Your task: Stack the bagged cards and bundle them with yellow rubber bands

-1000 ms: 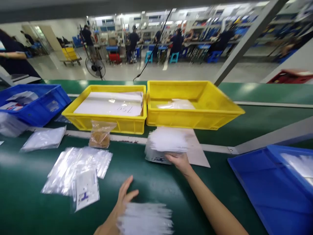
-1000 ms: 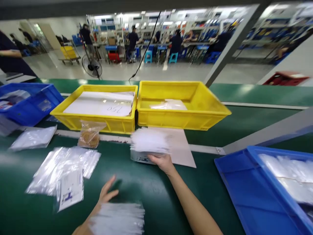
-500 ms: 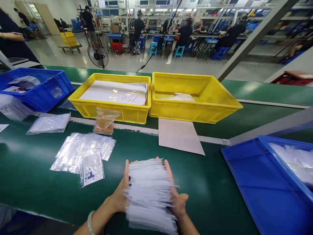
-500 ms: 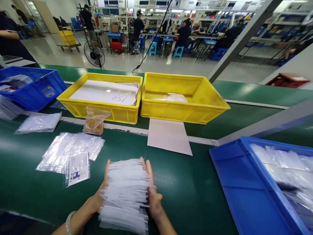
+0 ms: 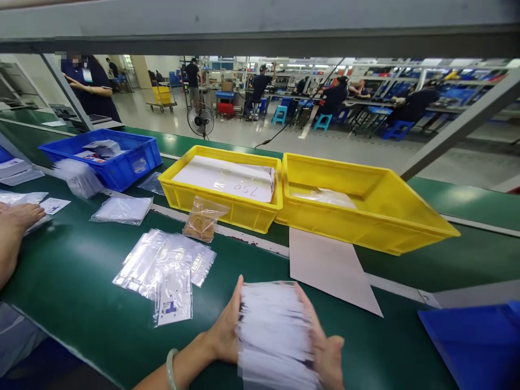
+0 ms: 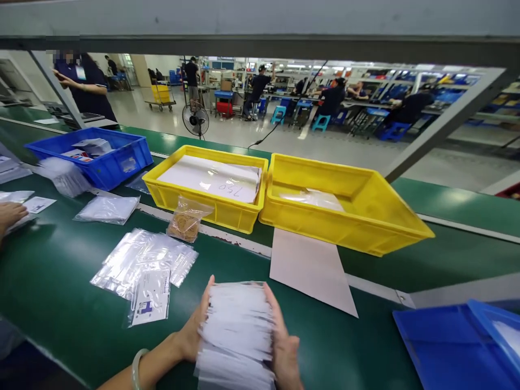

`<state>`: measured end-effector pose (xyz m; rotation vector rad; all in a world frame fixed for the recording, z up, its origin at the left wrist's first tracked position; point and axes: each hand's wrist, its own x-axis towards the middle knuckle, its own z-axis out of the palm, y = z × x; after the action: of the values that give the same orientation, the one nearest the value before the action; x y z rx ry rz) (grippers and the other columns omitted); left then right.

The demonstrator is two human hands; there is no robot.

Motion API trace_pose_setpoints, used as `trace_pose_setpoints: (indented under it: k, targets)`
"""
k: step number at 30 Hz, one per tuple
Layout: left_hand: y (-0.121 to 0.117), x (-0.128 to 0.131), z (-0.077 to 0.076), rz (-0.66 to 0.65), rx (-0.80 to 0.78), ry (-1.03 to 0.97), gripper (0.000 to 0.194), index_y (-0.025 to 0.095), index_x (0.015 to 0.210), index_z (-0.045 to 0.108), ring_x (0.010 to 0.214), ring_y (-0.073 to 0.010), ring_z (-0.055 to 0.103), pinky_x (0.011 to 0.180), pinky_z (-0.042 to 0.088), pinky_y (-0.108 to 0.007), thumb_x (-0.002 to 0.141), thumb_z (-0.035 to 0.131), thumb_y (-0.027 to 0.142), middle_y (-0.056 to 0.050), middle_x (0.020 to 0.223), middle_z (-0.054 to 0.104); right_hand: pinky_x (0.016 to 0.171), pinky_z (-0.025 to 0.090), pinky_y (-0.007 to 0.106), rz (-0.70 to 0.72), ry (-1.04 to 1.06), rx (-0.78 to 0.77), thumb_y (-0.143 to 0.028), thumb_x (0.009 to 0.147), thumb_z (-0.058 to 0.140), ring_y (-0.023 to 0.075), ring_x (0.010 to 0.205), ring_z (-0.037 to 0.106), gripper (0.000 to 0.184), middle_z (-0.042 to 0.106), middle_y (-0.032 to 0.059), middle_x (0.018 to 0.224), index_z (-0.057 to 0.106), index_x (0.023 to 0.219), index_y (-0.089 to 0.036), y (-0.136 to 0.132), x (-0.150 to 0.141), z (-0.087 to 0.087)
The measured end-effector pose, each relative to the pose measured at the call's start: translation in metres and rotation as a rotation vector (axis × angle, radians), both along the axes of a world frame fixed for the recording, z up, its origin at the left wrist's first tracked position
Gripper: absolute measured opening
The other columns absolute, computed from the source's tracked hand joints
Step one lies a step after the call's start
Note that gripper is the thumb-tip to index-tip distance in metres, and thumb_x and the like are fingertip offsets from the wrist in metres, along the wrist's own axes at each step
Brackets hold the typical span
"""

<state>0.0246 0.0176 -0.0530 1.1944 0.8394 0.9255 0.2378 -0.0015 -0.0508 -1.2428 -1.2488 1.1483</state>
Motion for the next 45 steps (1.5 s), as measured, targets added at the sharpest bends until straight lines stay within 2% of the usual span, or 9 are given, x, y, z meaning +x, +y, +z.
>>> trace_pose_setpoints:
  k: [4,8,11,15,21,29,32,39,45]
  targets:
    - [0.006,0.002,-0.049,-0.090,0.505,0.248,0.166,0.016,0.142,-0.033,0.138,-0.0465,0.028,0.115,0.011,-0.062,0.036,0.092,0.047,-0.025,0.154,0.020,0.107,0.041,0.040,-0.063,-0.105,0.246,-0.058,0.095,0.033,0.0248,0.132,0.048,0.050,0.056,0.0036,0.140,0.055,0.130,-0.031,0.071,0.011,0.069]
    - [0.007,0.005,-0.086,-0.090,0.600,0.289,0.171,0.023,0.137,-0.038,0.139,-0.0510,0.018,0.114,0.016,-0.065,0.032,0.093,0.053,-0.024,0.158,0.002,0.095,0.051,0.034,0.297,-0.854,0.348,-0.034,0.101,0.033,0.0205,0.110,0.063,0.037,0.068,0.0098,0.120,0.061,0.120,-0.019,0.152,-0.045,0.120]
    - [0.008,0.006,-0.100,-0.148,0.518,0.300,0.167,0.020,0.143,-0.031,0.140,-0.0537,0.011,0.112,0.016,-0.068,0.035,0.092,0.057,-0.026,0.158,-0.002,0.093,0.051,0.034,0.428,-1.067,0.359,-0.023,0.095,0.052,0.0213,0.105,0.065,0.024,0.069,0.0103,0.117,0.064,0.114,-0.017,0.205,-0.113,0.123]
    - [0.015,0.022,-0.114,-0.148,0.330,0.337,0.137,0.015,0.152,-0.006,0.139,-0.0507,0.018,0.112,0.015,-0.067,0.057,0.084,0.055,-0.027,0.156,0.013,0.091,0.052,0.044,0.437,-1.300,0.310,-0.028,0.094,0.058,0.0225,0.103,0.065,0.023,0.067,0.0094,0.114,0.063,0.112,-0.014,0.254,-0.182,0.099]
    - [0.030,0.069,-0.122,-0.002,-0.014,0.508,0.086,0.010,0.151,0.020,0.134,-0.0474,0.033,0.112,0.021,-0.064,0.081,0.061,0.040,-0.027,0.142,0.043,0.080,0.055,0.038,0.441,-1.445,0.254,-0.032,0.093,0.059,0.0176,0.087,0.067,0.020,0.069,0.0055,0.099,0.065,0.099,-0.013,0.262,-0.201,0.091]
    - [0.023,0.027,-0.100,-0.197,0.201,0.266,0.134,0.017,0.153,0.002,0.138,-0.0510,0.021,0.113,0.013,-0.066,0.055,0.083,0.061,-0.025,0.155,0.019,0.066,0.039,0.031,0.430,-1.224,0.364,-0.034,0.093,0.047,0.0224,0.078,0.060,0.025,0.069,0.0091,0.085,0.063,0.082,-0.017,0.226,-0.139,0.192]
    - [0.019,0.012,-0.097,-0.207,0.317,0.271,0.154,0.017,0.151,-0.012,0.140,-0.0538,0.011,0.112,0.013,-0.068,0.042,0.087,0.063,-0.026,0.158,0.005,0.057,0.035,0.027,0.607,-1.067,0.254,-0.044,0.086,0.055,0.0165,0.064,0.054,0.030,0.062,0.0024,0.069,0.059,0.070,-0.019,0.207,-0.116,0.181]
    - [0.013,0.004,-0.079,-0.135,0.558,0.275,0.161,0.026,0.141,-0.035,0.140,-0.0526,0.008,0.110,0.020,-0.069,0.043,0.089,0.057,-0.024,0.158,-0.008,0.049,0.030,0.022,0.830,-0.709,-0.083,-0.054,0.072,0.064,0.0095,0.051,0.038,0.041,0.044,-0.0065,0.054,0.043,0.059,-0.021,0.161,-0.069,0.088]
    - [0.014,0.003,-0.057,-0.054,0.600,0.259,0.152,0.028,0.136,-0.041,0.139,-0.0494,0.022,0.110,0.026,-0.065,0.054,0.086,0.044,-0.025,0.154,0.004,0.048,0.026,0.020,0.898,-0.497,-0.218,-0.058,0.068,0.071,0.0081,0.053,0.035,0.048,0.042,-0.0079,0.055,0.041,0.060,-0.020,0.144,-0.050,0.073]
